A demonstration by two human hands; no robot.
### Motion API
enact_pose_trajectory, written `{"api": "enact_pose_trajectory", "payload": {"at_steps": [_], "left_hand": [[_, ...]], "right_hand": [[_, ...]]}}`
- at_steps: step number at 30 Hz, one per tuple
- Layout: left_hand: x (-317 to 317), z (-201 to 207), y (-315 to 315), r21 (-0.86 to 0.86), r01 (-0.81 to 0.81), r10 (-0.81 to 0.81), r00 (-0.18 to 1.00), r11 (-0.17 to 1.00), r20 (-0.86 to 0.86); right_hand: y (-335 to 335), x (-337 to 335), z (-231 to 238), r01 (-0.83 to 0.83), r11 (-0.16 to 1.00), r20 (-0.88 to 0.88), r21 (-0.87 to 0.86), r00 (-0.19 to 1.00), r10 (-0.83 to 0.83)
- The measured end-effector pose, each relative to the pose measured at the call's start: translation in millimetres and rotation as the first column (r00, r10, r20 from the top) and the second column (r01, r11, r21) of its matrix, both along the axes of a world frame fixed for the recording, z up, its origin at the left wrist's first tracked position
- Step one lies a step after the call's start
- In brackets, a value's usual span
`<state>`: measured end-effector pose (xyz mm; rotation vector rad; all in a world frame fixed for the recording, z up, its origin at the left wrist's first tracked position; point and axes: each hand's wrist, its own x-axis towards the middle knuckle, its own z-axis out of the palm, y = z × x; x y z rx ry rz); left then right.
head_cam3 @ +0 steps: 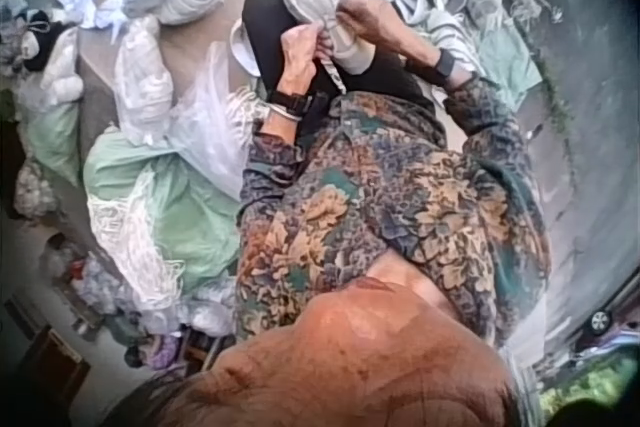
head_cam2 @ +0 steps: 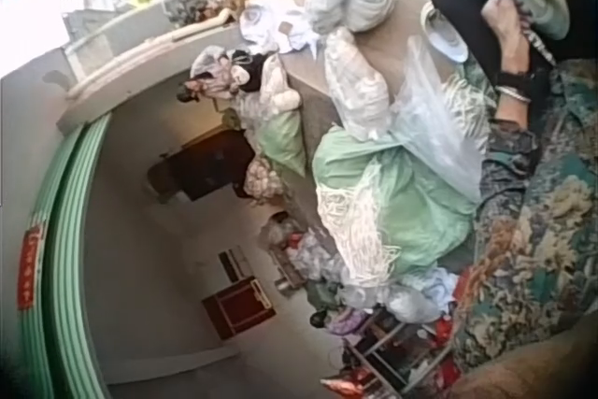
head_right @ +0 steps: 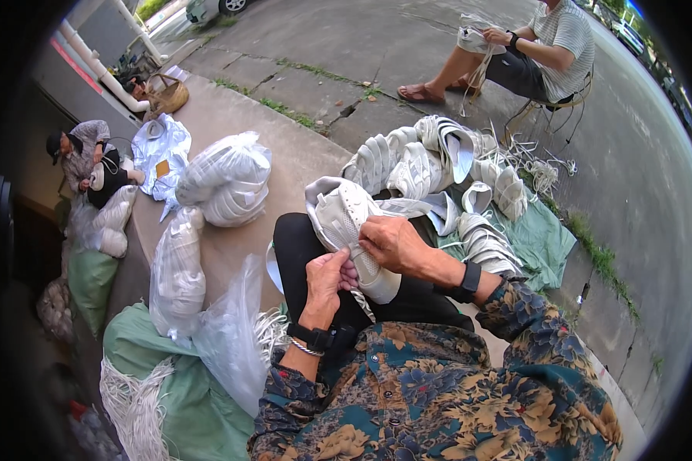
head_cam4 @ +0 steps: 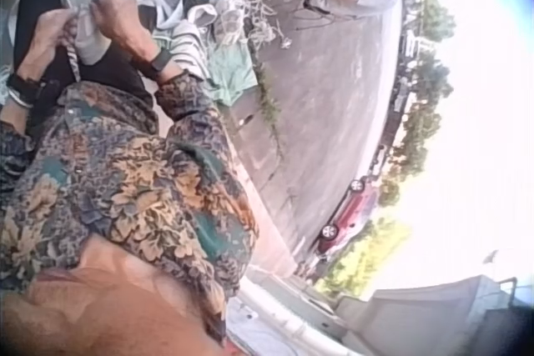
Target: Lacing white sneakers while sitting outdoors among piles of shoes.
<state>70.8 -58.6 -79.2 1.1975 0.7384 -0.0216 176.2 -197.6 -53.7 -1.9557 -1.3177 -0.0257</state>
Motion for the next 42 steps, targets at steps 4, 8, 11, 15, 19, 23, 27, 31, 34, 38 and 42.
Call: {"api": "enact_pose_trajectory", "payload": {"at_steps": [4,8,11,15,19,23,27,31,34,38,42], "left_hand": [[-2,-2,-1,-0.017,-0.017,0.018,0.999,1.000,0.033],[-3,-3,-2,-0.011,-0.016,0.016,0.999,1.000,0.042],[-3,-4,-3,-0.004,-0.013,0.013,0.999,1.000,0.050],[-3,-3,-3,0.026,-0.023,0.022,0.999,0.999,0.038],[-3,-2,-2,0.014,-0.012,0.011,0.998,1.000,0.054],[-2,-2,-2,0.014,-0.005,0.005,0.999,1.000,0.044],[0,-2,-1,0.009,0.006,-0.006,1.000,1.000,0.009],[-2,-1,-1,0.004,0.016,-0.016,1.000,1.000,0.020],[-5,0,-3,0.016,0.032,-0.032,0.999,0.999,0.034],[-9,3,-9,0.148,-0.045,0.027,0.992,0.988,0.127],[-4,10,-13,0.660,-0.149,-0.034,0.966,0.736,0.255]], "right_hand": [[5,-5,2,0.025,0.993,0.157,-0.115,0.988,-0.007],[9,-9,1,0.100,0.965,0.280,-0.242,0.959,-0.029],[12,-10,-2,0.117,0.966,0.305,-0.231,0.952,-0.042],[15,-8,-6,0.069,0.993,0.118,-0.093,0.991,-0.058],[14,-5,-8,0.056,0.993,-0.050,-0.107,0.997,-0.061],[13,-4,-9,0.076,0.996,0.028,-0.043,0.997,-0.075],[14,-2,-8,0.084,0.994,-0.140,-0.074,0.986,-0.093],[13,0,-1,0.047,0.992,-0.130,-0.118,0.990,-0.062],[12,-1,5,-0.012,0.990,0.056,-0.142,0.998,0.020],[20,-9,10,0.006,0.976,0.139,-0.216,0.990,0.025],[26,-11,13,-0.047,0.964,0.053,-0.261,0.997,0.063]]}}
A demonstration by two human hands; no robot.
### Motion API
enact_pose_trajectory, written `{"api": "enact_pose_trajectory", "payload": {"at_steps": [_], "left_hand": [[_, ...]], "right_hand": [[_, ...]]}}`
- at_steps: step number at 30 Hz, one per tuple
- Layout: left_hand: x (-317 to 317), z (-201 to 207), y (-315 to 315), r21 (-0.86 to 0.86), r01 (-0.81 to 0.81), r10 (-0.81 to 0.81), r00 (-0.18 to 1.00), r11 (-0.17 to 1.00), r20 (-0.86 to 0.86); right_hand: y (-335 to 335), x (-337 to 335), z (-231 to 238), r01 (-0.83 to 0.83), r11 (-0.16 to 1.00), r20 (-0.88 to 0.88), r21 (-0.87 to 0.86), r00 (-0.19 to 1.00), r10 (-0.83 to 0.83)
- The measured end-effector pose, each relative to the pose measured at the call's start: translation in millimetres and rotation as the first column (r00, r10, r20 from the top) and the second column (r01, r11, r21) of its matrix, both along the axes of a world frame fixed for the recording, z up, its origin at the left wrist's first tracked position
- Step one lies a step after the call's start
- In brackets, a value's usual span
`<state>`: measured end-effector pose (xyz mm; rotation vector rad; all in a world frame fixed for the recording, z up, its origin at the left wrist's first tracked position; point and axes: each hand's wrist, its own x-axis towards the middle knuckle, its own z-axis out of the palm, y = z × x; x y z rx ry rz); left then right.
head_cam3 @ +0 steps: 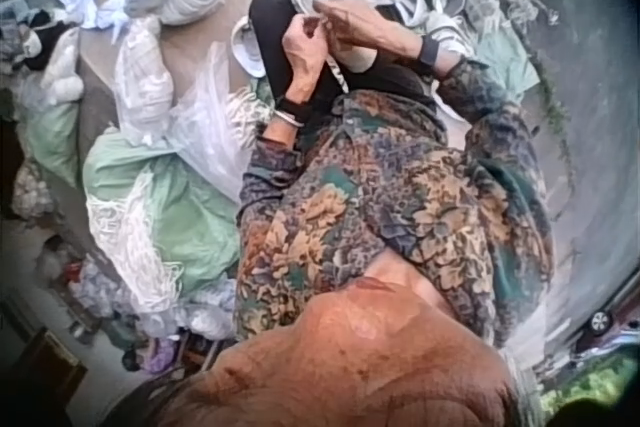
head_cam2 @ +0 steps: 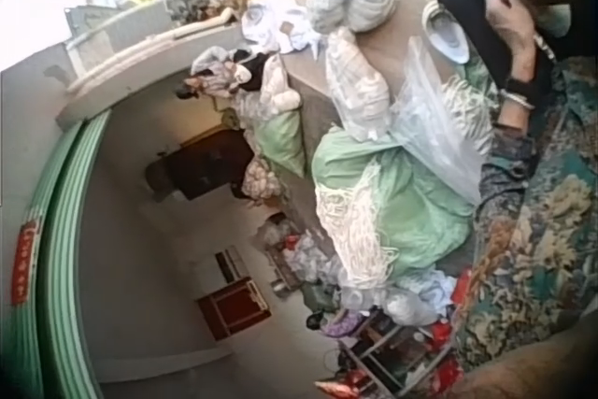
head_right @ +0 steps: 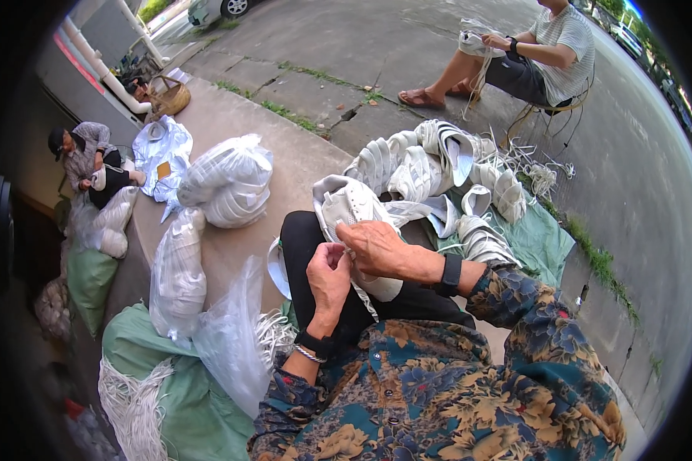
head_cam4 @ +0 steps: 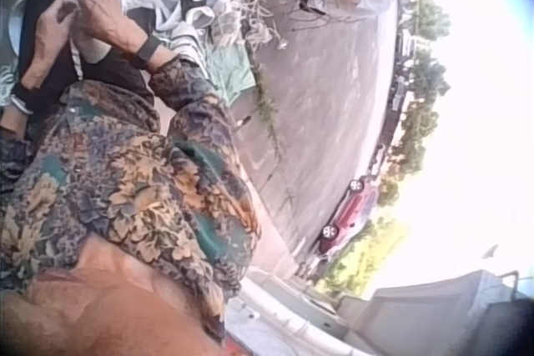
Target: Lacing white sneakers while sitting outdoors among piles of shoes.
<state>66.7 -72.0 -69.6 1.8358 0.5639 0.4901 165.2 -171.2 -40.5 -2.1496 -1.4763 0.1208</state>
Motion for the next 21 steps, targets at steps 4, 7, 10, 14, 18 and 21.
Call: {"api": "enact_pose_trajectory", "payload": {"at_steps": [4,7,10,14,18,21], "left_hand": [[5,9,-4,0.486,0.037,0.004,0.997,0.873,-0.083],[10,15,-4,0.520,0.121,-0.077,0.991,0.845,-0.105],[8,18,0,0.591,0.184,-0.134,0.983,0.786,-0.127],[-26,11,32,0.735,0.175,-0.079,0.983,0.655,-0.163],[-116,2,119,0.754,0.159,0.347,0.814,0.637,-0.465],[-185,-4,169,0.730,0.091,0.596,0.514,0.677,-0.616]], "right_hand": [[-11,9,1,0.092,0.996,-0.127,0.012,0.988,-0.090],[-20,18,-2,0.116,0.991,-0.111,0.062,0.988,-0.109],[-34,30,-6,0.140,0.985,-0.157,0.096,0.980,-0.124],[-59,40,-14,0.150,0.970,-0.141,0.193,0.982,-0.124],[-78,37,-25,0.216,0.970,-0.247,-0.109,0.940,-0.236],[-81,31,-38,0.228,0.960,-0.299,-0.164,0.916,-0.269]]}}
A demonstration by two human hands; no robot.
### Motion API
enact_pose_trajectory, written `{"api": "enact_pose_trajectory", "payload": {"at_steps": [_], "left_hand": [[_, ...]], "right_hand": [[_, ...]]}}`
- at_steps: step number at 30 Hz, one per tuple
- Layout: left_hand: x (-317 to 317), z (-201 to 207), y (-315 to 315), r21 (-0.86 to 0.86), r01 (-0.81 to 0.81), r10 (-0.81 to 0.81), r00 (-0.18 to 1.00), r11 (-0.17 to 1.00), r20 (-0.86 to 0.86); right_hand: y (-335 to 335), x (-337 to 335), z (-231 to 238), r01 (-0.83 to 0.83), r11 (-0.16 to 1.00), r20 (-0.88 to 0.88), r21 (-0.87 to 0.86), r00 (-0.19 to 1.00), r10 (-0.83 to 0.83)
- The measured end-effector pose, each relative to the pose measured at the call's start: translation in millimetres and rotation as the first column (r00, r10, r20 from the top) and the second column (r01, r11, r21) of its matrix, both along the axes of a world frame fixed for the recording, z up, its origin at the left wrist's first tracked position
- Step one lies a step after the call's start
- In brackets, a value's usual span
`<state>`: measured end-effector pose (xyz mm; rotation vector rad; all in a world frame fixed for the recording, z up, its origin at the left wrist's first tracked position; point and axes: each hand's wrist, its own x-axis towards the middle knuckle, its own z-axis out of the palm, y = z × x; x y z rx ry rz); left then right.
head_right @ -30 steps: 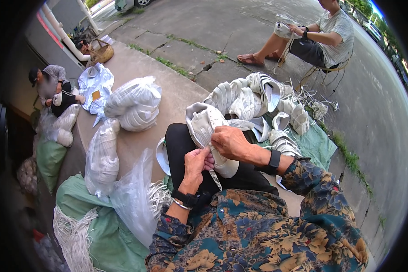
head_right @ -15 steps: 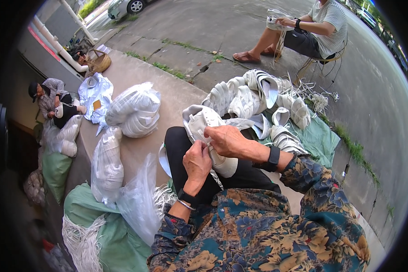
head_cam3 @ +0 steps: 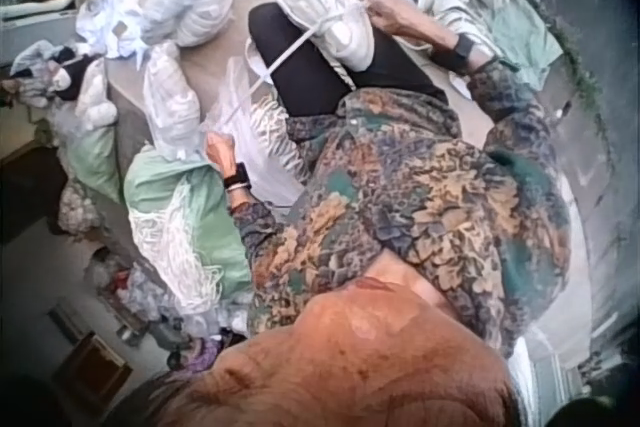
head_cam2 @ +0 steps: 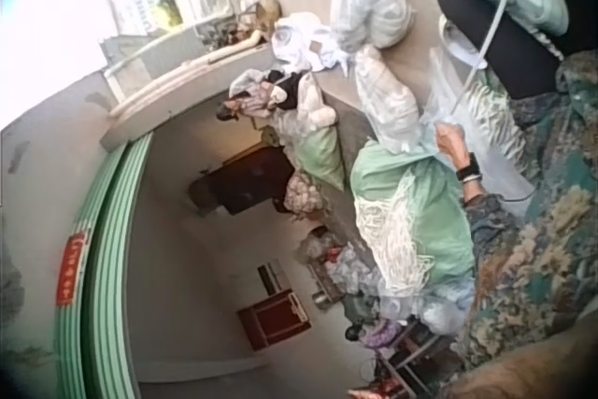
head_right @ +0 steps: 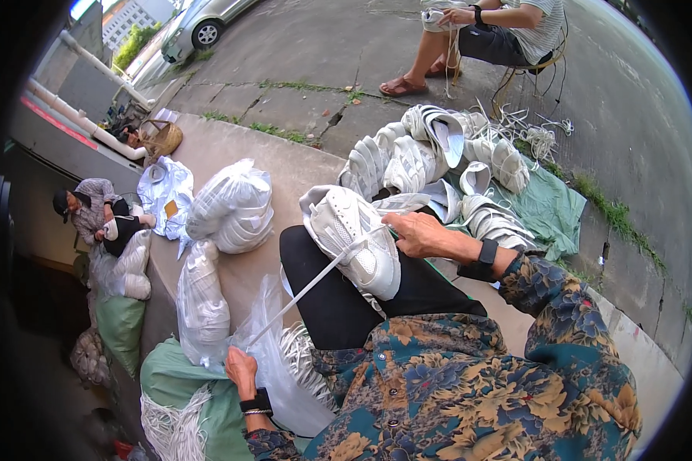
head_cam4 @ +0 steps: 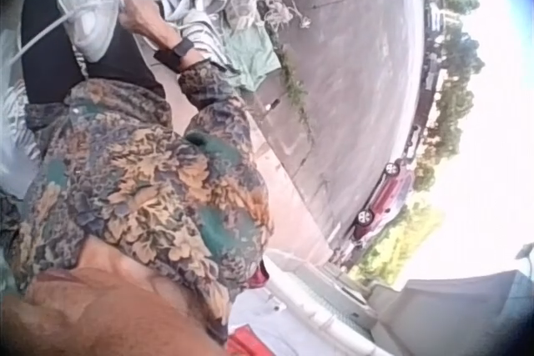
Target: Lacing white sneakers while sitting outdoors among piles of shoes.
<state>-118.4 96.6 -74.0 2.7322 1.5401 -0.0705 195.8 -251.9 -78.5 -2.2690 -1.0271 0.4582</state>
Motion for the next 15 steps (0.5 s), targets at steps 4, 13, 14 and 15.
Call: {"api": "enact_pose_trajectory", "payload": {"at_steps": [4,13,14,15], "left_hand": [[-4,-4,-13,-0.242,0.070,-0.003,0.964,0.968,0.268],[133,16,-147,-0.692,0.580,0.721,0.682,-0.430,0.123],[135,17,-149,-0.655,0.603,0.698,0.699,-0.454,0.160],[135,16,-147,-0.594,0.688,0.806,0.581,-0.416,0.109]], "right_hand": [[7,6,-13,0.061,0.998,0.087,-0.004,0.994,-0.061],[4,18,-29,0.456,0.828,-0.504,0.327,0.825,-0.256],[4,17,-37,0.404,0.873,-0.398,0.273,0.874,-0.280],[3,16,-45,0.371,0.909,-0.312,0.188,0.900,-0.303]]}}
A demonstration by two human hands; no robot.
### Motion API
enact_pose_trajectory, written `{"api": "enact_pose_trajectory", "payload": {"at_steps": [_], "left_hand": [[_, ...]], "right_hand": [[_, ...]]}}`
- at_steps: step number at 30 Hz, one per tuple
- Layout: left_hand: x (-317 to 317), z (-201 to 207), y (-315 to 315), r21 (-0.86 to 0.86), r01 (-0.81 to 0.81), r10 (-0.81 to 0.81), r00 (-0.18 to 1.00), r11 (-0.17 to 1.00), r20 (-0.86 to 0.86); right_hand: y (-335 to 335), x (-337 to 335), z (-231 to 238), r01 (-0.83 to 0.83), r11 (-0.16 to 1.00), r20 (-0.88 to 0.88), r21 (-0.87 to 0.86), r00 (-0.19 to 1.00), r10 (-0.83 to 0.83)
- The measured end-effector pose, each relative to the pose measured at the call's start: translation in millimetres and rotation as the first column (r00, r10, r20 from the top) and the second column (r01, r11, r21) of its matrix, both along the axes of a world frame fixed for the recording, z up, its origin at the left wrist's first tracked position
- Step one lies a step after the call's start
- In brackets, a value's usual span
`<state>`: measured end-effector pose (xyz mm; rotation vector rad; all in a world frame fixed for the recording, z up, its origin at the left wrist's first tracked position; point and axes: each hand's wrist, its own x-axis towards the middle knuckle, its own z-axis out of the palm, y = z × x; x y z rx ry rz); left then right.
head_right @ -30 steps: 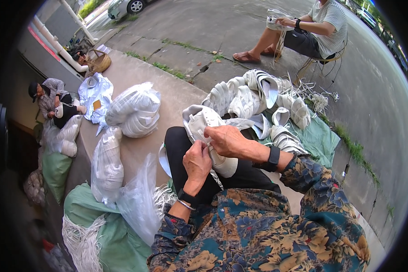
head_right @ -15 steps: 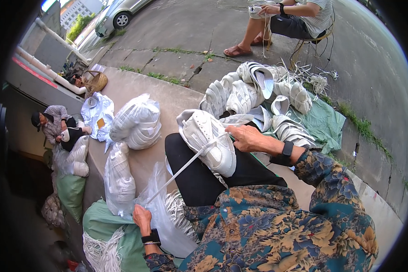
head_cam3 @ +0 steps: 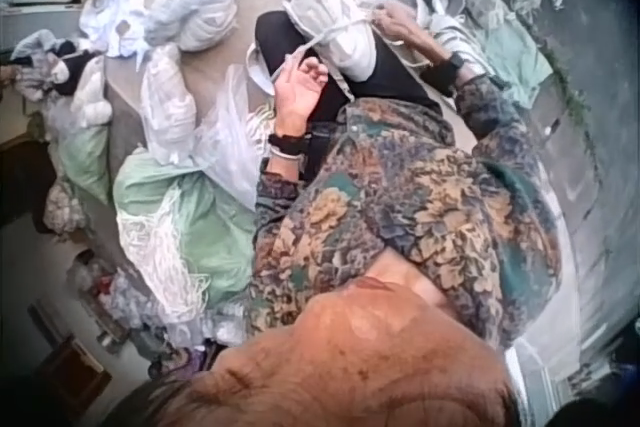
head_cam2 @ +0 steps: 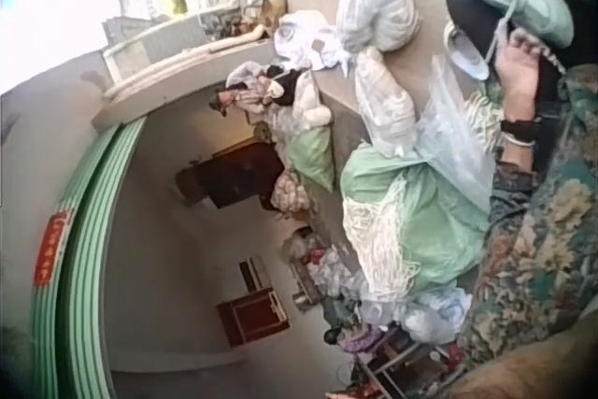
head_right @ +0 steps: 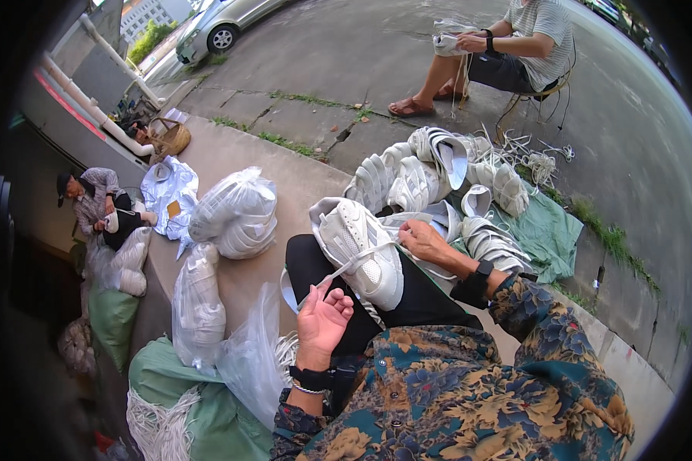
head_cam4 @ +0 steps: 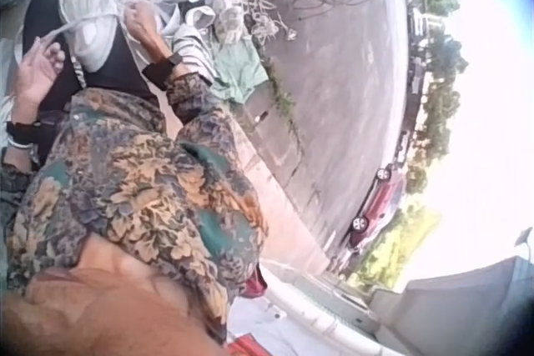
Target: Lacing white sneakers while sitting outdoors among piles of shoes.
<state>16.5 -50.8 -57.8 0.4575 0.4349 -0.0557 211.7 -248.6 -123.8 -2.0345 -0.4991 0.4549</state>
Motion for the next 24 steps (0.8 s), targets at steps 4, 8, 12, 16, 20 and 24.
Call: {"api": "enact_pose_trajectory", "payload": {"at_steps": [4,8,12,16,20,24], "left_hand": [[-20,-11,24,-0.076,-0.283,0.287,0.957,0.956,0.047],[-63,-22,58,0.096,-0.428,0.430,0.903,0.899,-0.007],[-115,-34,101,0.349,-0.593,0.685,0.667,0.726,-0.292],[-194,-72,171,0.378,-0.822,0.893,0.314,0.425,-0.322],[-307,-133,247,0.257,-0.888,0.907,0.306,0.382,-0.291],[-399,-161,270,0.820,-0.458,0.927,0.309,0.343,-0.215]], "right_hand": [[5,0,-29,0.240,0.970,-0.714,0.045,0.686,-0.137],[15,12,-23,0.582,0.648,-0.848,0.490,0.491,0.201],[0,39,14,0.783,0.361,-0.859,0.506,0.423,0.288],[-61,77,47,0.830,0.231,-0.861,0.508,0.485,0.153],[-154,110,59,0.820,0.161,-0.820,0.549,0.566,-0.088],[-254,134,56,0.856,0.113,-0.804,0.504,0.513,-0.301]]}}
